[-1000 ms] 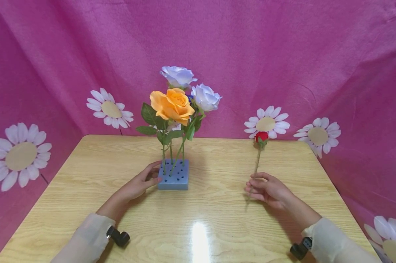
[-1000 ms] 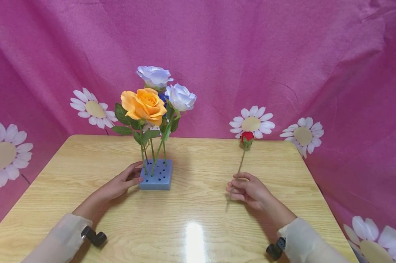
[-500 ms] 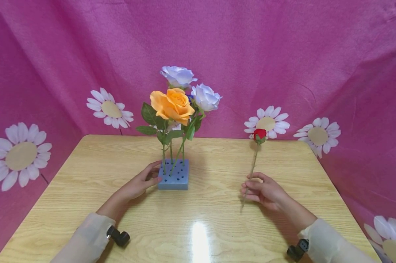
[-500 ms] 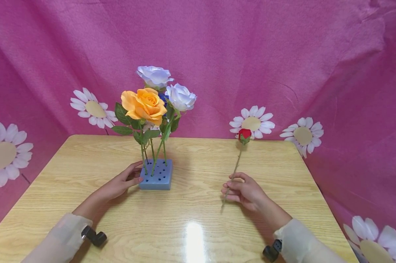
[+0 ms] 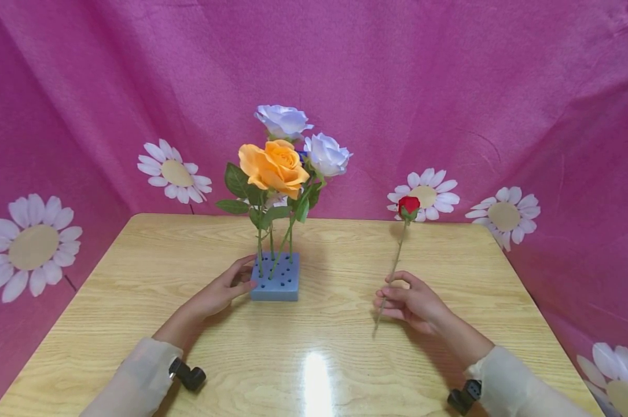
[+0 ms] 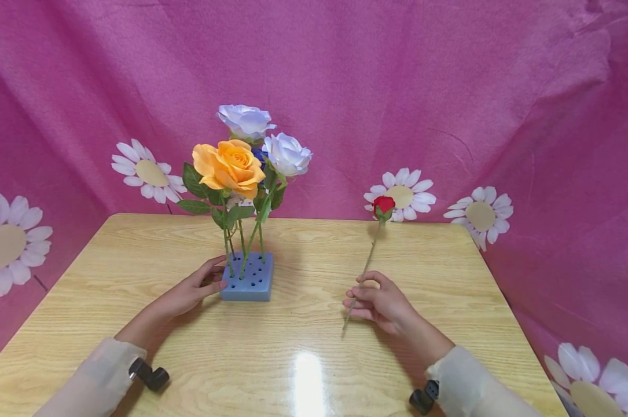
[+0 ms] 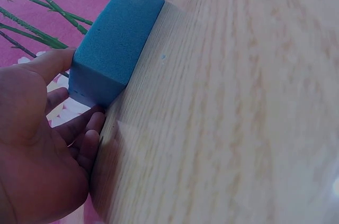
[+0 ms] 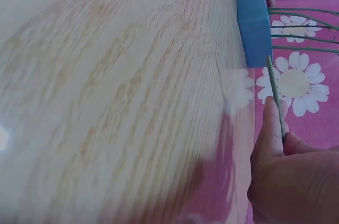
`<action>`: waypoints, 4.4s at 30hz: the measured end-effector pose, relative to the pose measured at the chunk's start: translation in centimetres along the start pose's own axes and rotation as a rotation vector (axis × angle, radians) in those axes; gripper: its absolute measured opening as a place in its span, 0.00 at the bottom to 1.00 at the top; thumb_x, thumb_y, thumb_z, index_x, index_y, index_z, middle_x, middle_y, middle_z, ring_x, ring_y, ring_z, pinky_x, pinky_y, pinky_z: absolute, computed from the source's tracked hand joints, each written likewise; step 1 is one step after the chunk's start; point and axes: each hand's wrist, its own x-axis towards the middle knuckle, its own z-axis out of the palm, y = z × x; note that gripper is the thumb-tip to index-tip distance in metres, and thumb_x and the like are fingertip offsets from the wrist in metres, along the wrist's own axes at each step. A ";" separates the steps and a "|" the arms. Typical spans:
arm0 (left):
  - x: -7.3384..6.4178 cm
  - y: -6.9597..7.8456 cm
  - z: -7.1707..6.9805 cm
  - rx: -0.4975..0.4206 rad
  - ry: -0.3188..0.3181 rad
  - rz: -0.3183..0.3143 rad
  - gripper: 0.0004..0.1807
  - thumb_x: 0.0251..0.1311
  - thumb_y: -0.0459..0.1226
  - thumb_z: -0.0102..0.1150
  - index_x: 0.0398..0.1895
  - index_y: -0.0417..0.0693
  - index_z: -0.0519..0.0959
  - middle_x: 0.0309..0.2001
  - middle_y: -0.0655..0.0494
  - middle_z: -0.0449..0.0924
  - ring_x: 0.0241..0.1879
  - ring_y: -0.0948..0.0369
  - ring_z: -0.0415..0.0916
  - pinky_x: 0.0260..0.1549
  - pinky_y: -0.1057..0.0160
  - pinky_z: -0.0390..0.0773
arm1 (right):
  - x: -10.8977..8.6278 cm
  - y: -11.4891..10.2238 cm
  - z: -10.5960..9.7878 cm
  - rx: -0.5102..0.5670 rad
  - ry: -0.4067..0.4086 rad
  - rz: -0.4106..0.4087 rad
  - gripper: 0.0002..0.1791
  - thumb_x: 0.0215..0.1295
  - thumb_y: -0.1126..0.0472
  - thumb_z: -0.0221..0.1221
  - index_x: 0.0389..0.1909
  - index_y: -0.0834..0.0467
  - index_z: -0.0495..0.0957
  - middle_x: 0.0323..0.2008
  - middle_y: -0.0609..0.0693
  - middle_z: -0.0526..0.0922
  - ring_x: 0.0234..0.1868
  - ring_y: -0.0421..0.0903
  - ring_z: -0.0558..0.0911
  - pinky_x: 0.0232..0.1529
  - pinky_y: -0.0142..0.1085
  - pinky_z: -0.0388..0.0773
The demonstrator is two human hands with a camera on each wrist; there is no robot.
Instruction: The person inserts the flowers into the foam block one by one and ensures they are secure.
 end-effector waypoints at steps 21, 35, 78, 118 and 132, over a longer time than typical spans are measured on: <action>0.1 0.0 0.0 0.014 0.008 -0.009 0.36 0.78 0.39 0.53 0.82 0.47 0.50 0.73 0.31 0.61 0.67 0.40 0.68 0.64 0.45 0.66 | 0.7 0.0 2.4 -0.021 -0.047 -0.051 0.07 0.77 0.72 0.52 0.44 0.56 0.69 0.36 0.54 0.86 0.41 0.51 0.90 0.43 0.43 0.86; 0.0 -0.1 -0.1 0.036 0.012 -0.011 0.36 0.78 0.40 0.53 0.82 0.47 0.50 0.73 0.31 0.61 0.67 0.41 0.68 0.64 0.45 0.67 | 1.3 -0.2 4.2 -0.046 -0.047 -0.079 0.07 0.76 0.72 0.55 0.39 0.57 0.72 0.35 0.55 0.86 0.41 0.51 0.90 0.42 0.43 0.86; 0.0 0.0 0.0 0.025 0.014 -0.004 0.36 0.78 0.39 0.53 0.82 0.46 0.50 0.72 0.30 0.62 0.66 0.41 0.69 0.64 0.46 0.66 | 3.3 0.0 9.4 -0.021 -0.062 -0.175 0.15 0.72 0.76 0.56 0.28 0.56 0.72 0.34 0.55 0.89 0.41 0.50 0.90 0.45 0.44 0.85; 0.0 0.0 0.1 0.035 0.017 -0.002 0.36 0.78 0.39 0.53 0.82 0.46 0.50 0.72 0.31 0.62 0.65 0.42 0.68 0.62 0.47 0.67 | 5.9 -0.5 15.4 -0.156 0.160 -0.420 0.07 0.63 0.78 0.64 0.29 0.68 0.77 0.30 0.61 0.89 0.36 0.53 0.90 0.46 0.54 0.84; 0.0 0.2 0.2 0.026 0.015 -0.010 0.36 0.78 0.38 0.53 0.82 0.44 0.49 0.72 0.30 0.61 0.66 0.41 0.68 0.63 0.48 0.67 | 6.2 -0.3 16.6 -0.158 0.202 -0.521 0.02 0.64 0.75 0.66 0.34 0.71 0.83 0.31 0.60 0.89 0.32 0.43 0.89 0.46 0.51 0.84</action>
